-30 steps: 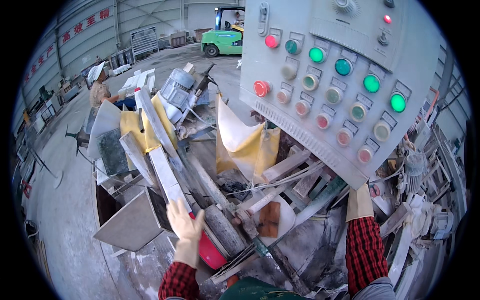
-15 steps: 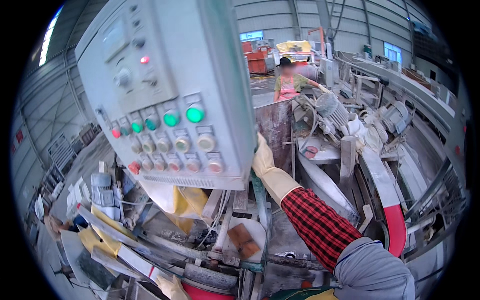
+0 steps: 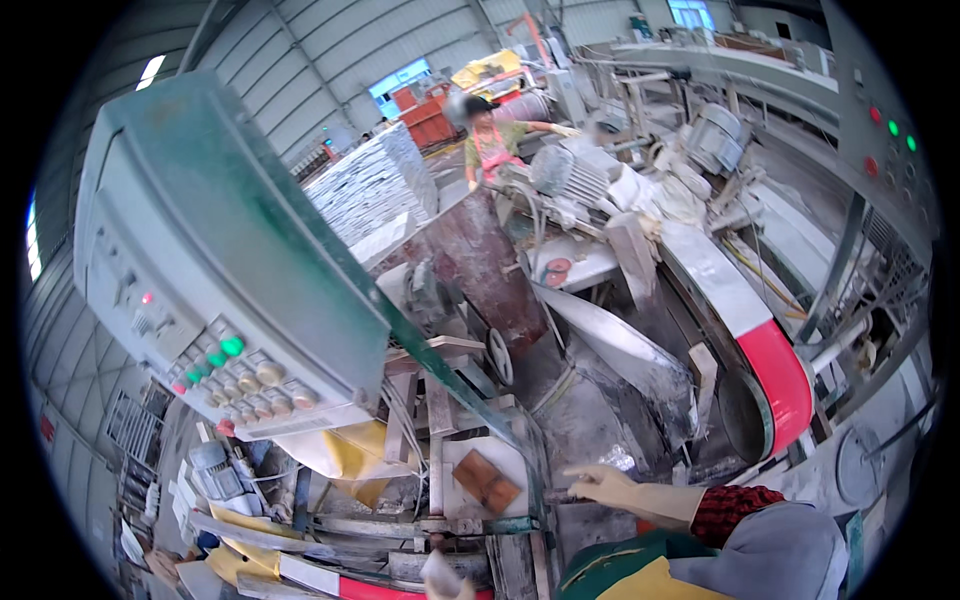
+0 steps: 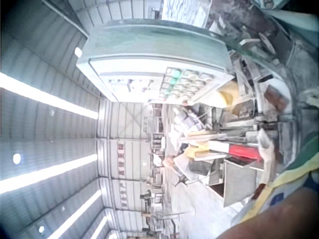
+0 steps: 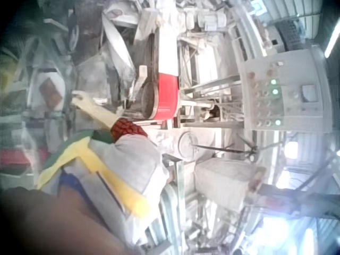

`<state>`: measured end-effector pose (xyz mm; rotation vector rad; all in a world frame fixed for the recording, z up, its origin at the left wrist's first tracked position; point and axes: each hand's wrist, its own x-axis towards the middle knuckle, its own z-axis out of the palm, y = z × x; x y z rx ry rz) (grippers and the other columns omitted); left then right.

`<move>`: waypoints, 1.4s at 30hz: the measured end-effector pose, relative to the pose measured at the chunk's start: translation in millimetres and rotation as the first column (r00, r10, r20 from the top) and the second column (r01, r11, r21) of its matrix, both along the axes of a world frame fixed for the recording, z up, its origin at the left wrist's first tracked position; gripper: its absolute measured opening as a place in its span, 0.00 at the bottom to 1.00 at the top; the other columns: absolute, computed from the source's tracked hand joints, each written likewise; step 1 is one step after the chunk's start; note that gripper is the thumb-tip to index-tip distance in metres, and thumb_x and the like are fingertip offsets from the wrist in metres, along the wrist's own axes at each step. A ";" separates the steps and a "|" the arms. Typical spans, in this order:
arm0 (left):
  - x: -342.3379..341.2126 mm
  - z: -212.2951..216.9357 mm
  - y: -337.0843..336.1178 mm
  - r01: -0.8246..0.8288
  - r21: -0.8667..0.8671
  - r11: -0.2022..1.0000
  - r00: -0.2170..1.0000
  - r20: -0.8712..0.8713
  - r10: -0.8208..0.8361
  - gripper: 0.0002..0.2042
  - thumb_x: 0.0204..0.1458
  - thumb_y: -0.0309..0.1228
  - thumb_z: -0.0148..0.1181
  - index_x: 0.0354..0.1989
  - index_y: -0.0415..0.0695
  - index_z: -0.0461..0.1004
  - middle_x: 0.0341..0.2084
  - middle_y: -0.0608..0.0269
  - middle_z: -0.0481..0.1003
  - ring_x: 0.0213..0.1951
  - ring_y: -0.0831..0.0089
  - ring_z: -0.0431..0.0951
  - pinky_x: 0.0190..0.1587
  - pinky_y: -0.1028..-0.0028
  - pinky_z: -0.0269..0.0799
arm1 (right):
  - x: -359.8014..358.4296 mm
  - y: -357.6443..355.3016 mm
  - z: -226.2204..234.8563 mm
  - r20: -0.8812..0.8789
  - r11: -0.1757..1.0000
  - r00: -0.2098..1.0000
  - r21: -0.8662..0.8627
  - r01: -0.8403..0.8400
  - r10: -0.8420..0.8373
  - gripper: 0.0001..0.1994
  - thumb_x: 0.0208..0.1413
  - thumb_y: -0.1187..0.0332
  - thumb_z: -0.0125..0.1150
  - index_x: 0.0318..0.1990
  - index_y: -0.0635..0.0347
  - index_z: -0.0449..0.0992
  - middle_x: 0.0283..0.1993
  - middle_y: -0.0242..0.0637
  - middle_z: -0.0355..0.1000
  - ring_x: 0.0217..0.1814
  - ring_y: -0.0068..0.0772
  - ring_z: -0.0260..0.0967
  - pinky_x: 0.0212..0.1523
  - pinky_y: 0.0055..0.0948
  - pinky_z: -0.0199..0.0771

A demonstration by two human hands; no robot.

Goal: The person repeatedly rubs a small stone against a rotating red polishing wheel in a factory setting. The person holds the stone with gloved hands and moves it back and forth across the wheel surface.

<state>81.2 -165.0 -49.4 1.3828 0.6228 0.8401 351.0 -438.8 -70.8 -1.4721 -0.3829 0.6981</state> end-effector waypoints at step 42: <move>202.0 9.6 -139.3 0.590 -0.171 0.789 0.582 -0.588 -0.562 0.26 0.59 0.28 0.61 0.66 0.41 0.63 0.56 0.48 0.71 0.57 0.65 0.72 0.61 0.69 0.66 | 172.9 -410.9 -106.4 -0.525 0.041 0.554 0.701 0.712 -0.646 0.29 0.57 0.72 0.62 0.66 0.60 0.62 0.63 0.44 0.67 0.63 0.44 0.67 0.61 0.41 0.70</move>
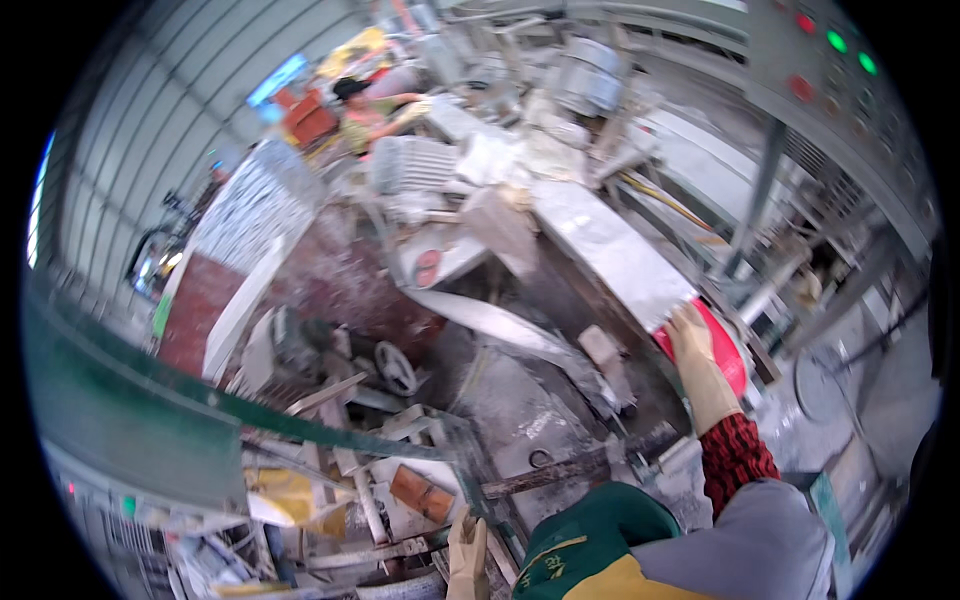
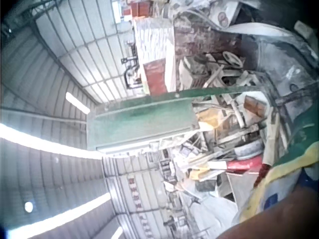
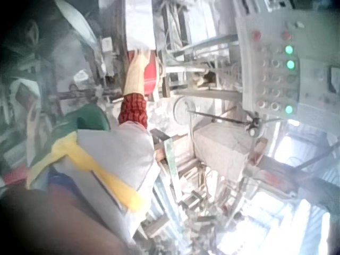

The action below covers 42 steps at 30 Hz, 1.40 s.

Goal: The person repeatedly rubs a small stone against a rotating red polishing wheel in a factory setting. The person holds the stone with gloved hands and moves it back and forth across the wheel surface.

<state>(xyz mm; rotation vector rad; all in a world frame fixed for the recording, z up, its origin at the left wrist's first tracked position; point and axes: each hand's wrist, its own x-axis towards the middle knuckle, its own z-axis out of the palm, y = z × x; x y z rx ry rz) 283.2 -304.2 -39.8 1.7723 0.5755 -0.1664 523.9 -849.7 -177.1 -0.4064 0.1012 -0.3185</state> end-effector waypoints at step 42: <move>-246.8 30.3 360.5 -0.164 0.980 -0.115 0.624 0.194 0.757 0.36 0.51 0.62 0.57 0.58 0.44 0.71 0.51 0.47 0.73 0.47 0.51 0.77 0.46 0.52 0.74 | -149.3 407.7 34.7 -0.608 -0.569 0.715 -0.741 -0.356 0.345 0.26 0.55 0.50 0.57 0.59 0.48 0.75 0.50 0.41 0.79 0.53 0.40 0.76 0.55 0.35 0.74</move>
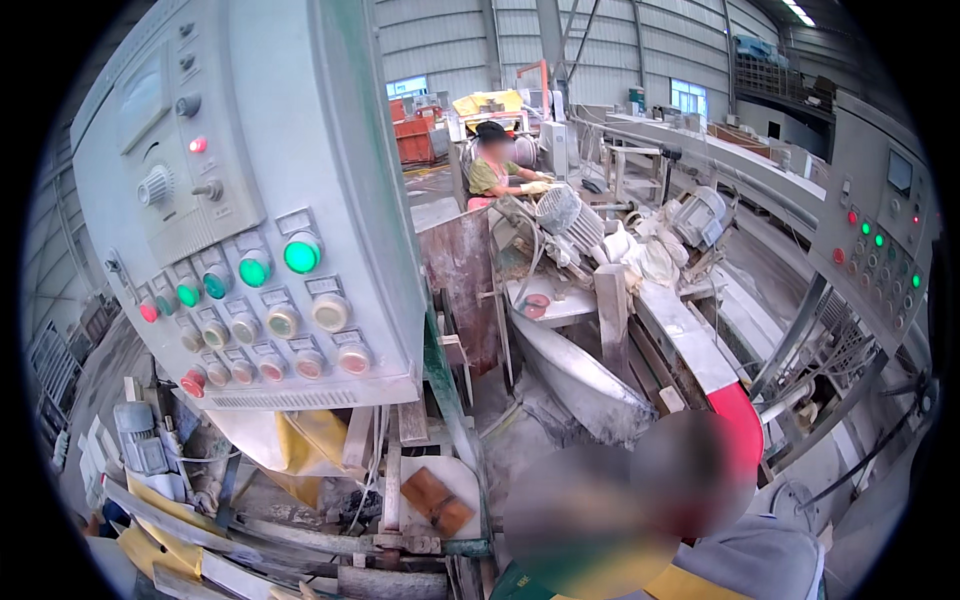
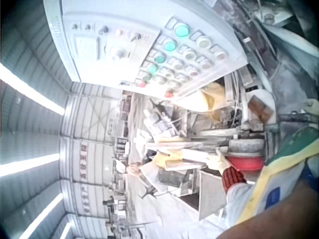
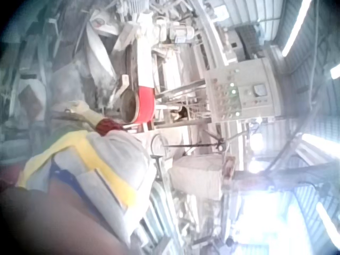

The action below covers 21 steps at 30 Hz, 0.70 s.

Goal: The person repeatedly rubs a small stone against a rotating red polishing wheel in a factory setting. The person holds the stone with gloved hands and moves it back and forth across the wheel surface.

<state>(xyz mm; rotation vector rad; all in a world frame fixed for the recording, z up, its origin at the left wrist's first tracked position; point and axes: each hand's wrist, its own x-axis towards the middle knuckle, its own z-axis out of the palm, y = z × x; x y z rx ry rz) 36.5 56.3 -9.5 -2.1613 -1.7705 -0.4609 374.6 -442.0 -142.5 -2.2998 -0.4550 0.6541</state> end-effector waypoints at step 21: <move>4.1 -9.1 -8.7 0.016 0.101 0.995 0.998 -0.059 -0.010 0.37 0.51 0.64 0.56 0.57 0.43 0.70 0.45 0.50 0.75 0.41 0.53 0.77 0.37 0.52 0.75 | -16.0 5.8 16.4 -0.114 0.950 0.983 -0.264 -0.168 0.142 0.26 0.56 0.48 0.54 0.64 0.32 0.69 0.49 0.44 0.77 0.54 0.45 0.74 0.55 0.37 0.71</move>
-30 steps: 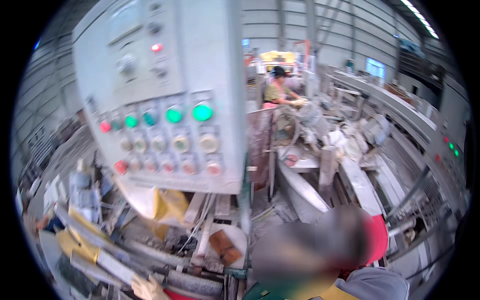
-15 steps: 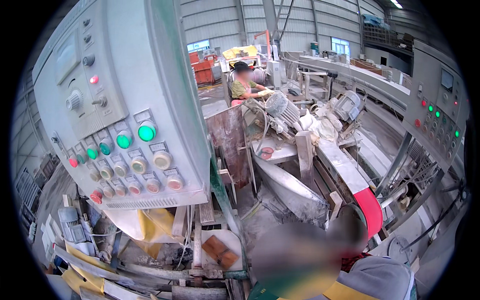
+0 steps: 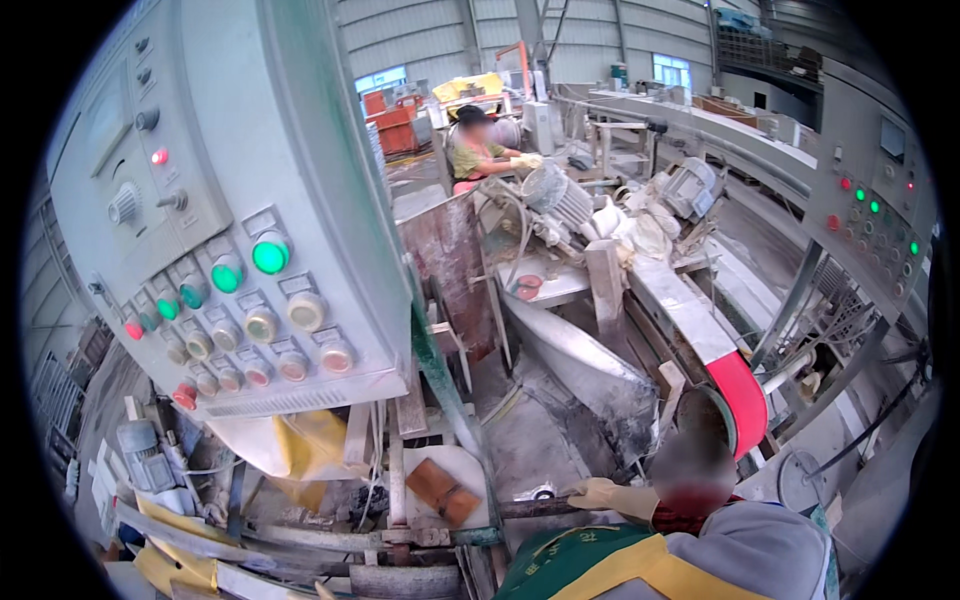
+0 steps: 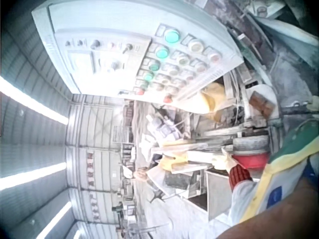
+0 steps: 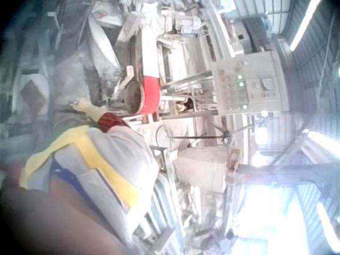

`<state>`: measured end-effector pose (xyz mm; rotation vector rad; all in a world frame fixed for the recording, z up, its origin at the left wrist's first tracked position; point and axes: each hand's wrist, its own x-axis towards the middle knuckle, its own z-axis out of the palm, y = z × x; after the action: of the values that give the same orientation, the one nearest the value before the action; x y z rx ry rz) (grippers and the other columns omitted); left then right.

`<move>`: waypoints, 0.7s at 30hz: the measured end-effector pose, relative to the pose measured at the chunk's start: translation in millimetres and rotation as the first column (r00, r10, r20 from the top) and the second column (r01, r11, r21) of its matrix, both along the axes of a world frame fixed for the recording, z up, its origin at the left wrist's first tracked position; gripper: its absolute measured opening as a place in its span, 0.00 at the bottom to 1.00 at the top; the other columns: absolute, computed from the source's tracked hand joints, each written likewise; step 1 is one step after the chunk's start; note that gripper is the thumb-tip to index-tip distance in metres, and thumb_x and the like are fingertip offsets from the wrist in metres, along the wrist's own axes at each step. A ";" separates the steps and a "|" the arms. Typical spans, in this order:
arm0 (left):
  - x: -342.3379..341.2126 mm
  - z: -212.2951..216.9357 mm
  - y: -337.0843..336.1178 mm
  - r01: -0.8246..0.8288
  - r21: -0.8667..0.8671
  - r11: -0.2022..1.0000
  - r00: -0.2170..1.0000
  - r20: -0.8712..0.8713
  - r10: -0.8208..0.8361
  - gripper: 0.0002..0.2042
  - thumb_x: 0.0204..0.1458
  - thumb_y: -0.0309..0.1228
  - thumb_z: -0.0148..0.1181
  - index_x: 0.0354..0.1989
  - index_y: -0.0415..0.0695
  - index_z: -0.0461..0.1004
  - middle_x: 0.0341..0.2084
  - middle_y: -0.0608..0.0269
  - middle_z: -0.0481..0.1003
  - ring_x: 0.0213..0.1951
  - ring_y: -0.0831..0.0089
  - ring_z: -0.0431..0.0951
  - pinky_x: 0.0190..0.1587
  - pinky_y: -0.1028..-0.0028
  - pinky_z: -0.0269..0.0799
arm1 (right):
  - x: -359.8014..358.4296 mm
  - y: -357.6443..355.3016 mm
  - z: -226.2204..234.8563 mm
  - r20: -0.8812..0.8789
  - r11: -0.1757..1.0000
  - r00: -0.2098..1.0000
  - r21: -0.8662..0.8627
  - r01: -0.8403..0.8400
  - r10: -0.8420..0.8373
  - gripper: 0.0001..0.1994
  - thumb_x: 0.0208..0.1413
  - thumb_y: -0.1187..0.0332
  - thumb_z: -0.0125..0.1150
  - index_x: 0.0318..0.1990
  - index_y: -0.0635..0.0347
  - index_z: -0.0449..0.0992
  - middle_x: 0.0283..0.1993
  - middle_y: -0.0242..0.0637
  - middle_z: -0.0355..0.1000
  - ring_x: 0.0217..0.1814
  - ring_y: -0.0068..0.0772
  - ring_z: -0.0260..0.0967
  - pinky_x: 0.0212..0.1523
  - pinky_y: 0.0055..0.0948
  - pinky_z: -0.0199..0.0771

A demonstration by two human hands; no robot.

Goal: The person repeatedly rubs a small stone against a rotating red polishing wheel in a factory setting. The person holds the stone with gloved hands and moves it back and forth across the wheel surface.

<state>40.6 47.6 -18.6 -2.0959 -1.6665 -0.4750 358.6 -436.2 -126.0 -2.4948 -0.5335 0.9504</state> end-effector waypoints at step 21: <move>-3.5 -1.9 -13.2 -0.019 -0.353 0.935 0.996 0.073 0.047 0.43 0.59 0.66 0.42 0.67 0.36 0.60 0.65 0.35 0.60 0.61 0.43 0.68 0.58 0.47 0.67 | -17.2 -57.6 -32.5 -0.010 0.983 0.988 0.101 0.153 -0.153 0.26 0.55 0.50 0.54 0.62 0.37 0.72 0.47 0.35 0.79 0.50 0.38 0.76 0.51 0.35 0.74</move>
<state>37.2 34.4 -20.4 -2.3185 -1.9505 -0.2660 341.4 -493.8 -158.5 -2.4041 -0.3735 0.8459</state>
